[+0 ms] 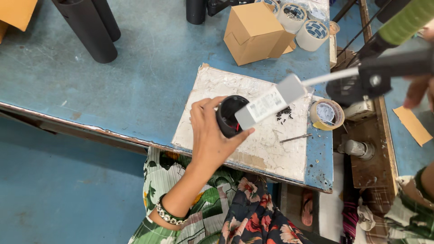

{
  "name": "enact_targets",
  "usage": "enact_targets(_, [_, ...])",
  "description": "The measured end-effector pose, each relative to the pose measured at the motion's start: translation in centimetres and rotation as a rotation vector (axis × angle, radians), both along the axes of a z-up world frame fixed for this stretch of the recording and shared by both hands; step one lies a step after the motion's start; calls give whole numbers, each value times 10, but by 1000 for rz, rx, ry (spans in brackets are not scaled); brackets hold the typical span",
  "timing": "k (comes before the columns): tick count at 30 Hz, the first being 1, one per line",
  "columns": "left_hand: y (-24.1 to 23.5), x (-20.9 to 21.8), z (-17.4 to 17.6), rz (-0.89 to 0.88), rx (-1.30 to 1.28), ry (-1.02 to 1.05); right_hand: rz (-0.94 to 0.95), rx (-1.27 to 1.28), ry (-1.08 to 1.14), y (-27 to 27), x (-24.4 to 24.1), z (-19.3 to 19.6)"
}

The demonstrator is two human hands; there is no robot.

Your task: The person aligns plastic housing components for an electronic device and uses a power screwdriver to drive multiple screws into the assembly on a workbench.

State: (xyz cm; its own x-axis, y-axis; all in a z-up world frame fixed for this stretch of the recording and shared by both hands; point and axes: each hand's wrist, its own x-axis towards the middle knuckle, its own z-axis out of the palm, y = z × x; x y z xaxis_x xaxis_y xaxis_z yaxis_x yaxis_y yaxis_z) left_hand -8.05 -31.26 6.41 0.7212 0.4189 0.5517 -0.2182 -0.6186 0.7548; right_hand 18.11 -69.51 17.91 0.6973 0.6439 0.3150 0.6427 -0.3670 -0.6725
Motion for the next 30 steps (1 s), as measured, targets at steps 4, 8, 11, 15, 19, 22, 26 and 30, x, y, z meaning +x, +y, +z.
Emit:
enact_targets(4, [7,2,-6,-98,-120,-8,52,2,53,-6,38,-11])
enact_targets(8, [7,2,-12,-222,-294,2,99,13,93,-12,61,-22])
enact_targets(11, [16,-1,-9,-389,-366,-30,171,26,115,-5,76,-23])
enact_targets(15, [34,-6,5,-488,-393,91,47,19,73,8,49,-15])
enact_targets(19, [54,-2,29,-499,-224,1,-139,18,-37,41,-9,3])
enact_targets(22, [77,0,54,-568,-145,55,-80,40,-133,76,-48,24])
enact_targets(26, [92,20,83,-627,54,39,25,3,-269,120,-98,62])
enact_targets(30, [82,22,91,-536,208,-20,98,-111,-445,146,-149,98])
